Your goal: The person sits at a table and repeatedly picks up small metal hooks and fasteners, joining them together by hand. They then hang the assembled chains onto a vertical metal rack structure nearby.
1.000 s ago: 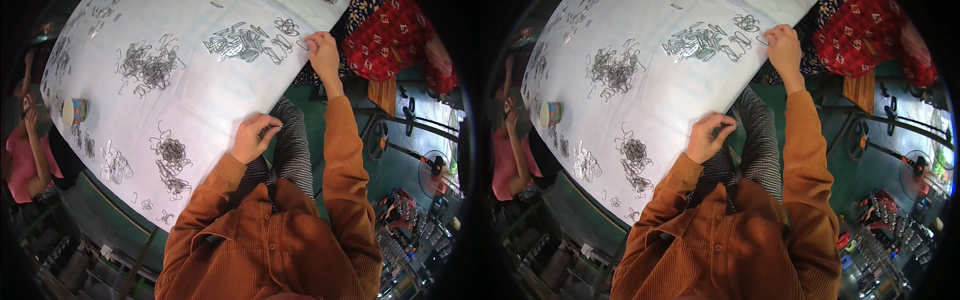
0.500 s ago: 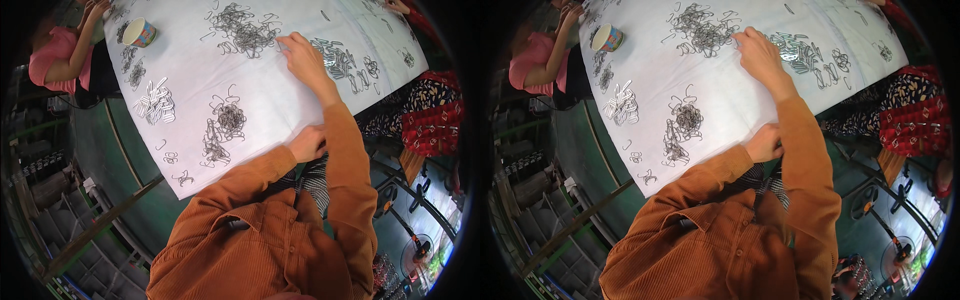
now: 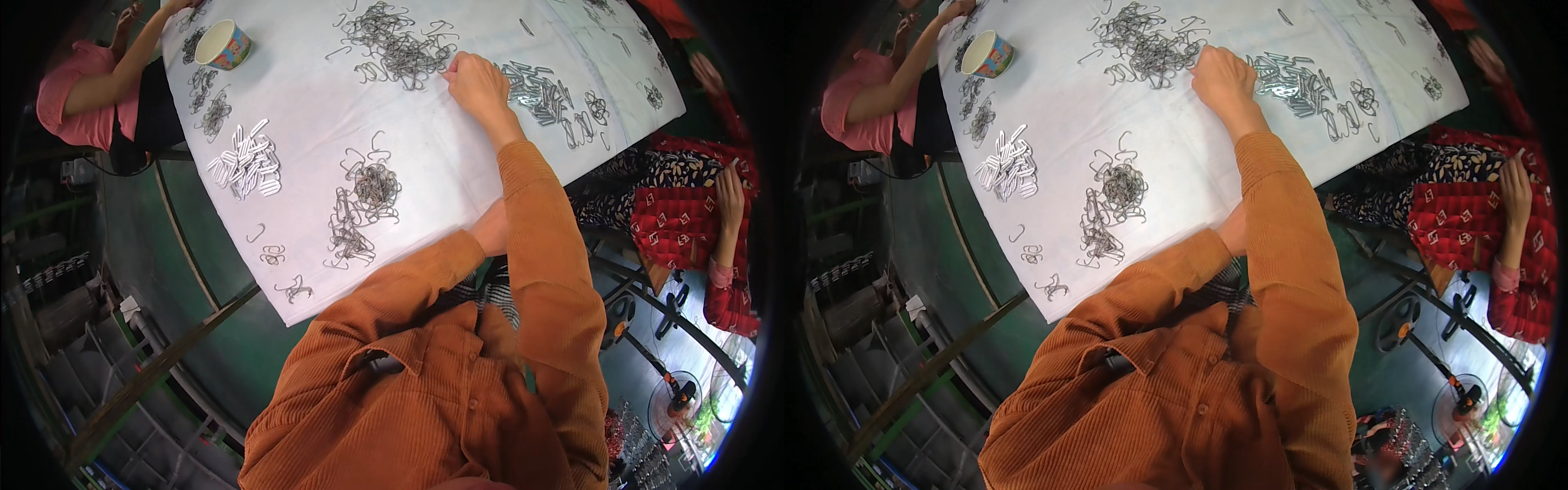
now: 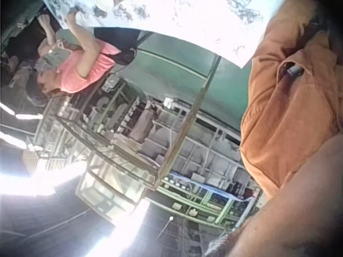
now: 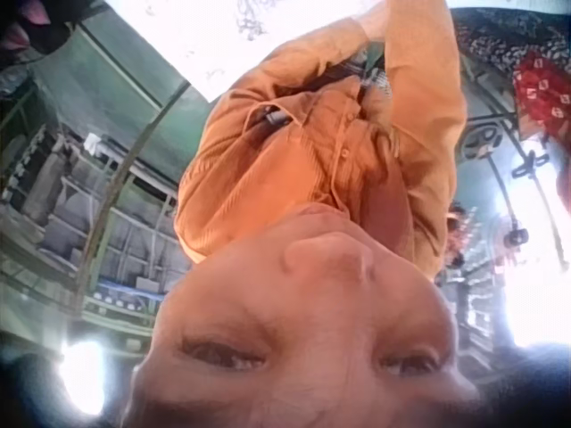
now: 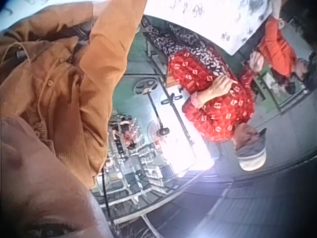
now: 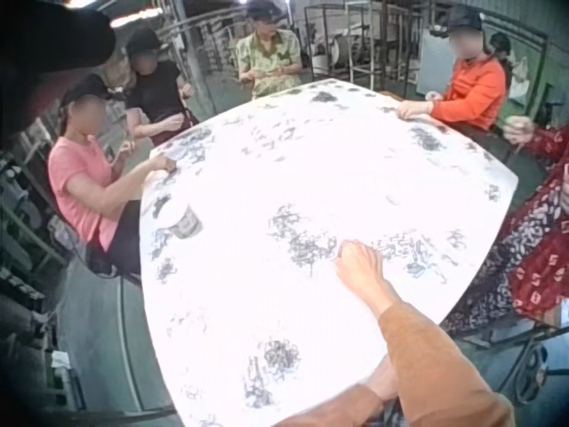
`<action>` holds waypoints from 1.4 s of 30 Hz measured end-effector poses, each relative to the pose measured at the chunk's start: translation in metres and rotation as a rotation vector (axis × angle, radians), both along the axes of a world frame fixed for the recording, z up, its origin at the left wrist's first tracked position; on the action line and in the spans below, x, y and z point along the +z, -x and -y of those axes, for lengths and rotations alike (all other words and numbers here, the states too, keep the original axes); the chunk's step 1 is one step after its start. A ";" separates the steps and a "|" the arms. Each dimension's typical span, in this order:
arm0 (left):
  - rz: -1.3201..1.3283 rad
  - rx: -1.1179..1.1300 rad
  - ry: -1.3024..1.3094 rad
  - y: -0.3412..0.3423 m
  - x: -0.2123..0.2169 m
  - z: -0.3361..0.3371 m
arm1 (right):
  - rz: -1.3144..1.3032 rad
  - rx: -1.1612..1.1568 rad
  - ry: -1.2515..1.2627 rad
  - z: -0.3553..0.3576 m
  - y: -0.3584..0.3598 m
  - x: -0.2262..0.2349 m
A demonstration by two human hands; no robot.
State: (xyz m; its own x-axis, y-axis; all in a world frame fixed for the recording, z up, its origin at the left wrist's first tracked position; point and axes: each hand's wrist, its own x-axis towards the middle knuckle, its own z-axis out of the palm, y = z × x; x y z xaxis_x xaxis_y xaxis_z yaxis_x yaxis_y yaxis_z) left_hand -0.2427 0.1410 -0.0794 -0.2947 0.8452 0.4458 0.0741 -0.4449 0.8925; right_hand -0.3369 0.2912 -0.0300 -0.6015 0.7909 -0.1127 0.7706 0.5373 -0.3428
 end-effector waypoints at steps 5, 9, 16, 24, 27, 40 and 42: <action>-0.206 -0.175 0.132 -0.002 -0.025 0.003 | 0.108 -0.119 -0.077 -0.009 -0.019 -0.004; -0.425 -0.235 0.252 -0.001 -0.021 0.000 | -0.137 -0.158 -0.101 -0.002 -0.041 -0.005; -0.152 -0.276 0.090 -0.007 -0.038 -0.013 | -0.160 0.388 0.082 0.108 -0.033 0.015; -0.165 -0.194 0.180 0.005 -0.003 0.005 | -0.106 0.735 0.427 0.188 -0.052 0.037; -0.157 -0.195 0.175 0.000 -0.010 0.002 | 0.176 0.779 0.452 0.210 -0.052 0.034; -0.129 -0.100 0.204 0.000 -0.010 0.001 | -0.161 0.590 0.200 0.185 -0.068 0.026; -0.129 -0.086 0.214 -0.013 -0.013 -0.002 | -0.211 0.420 0.041 0.158 -0.060 0.021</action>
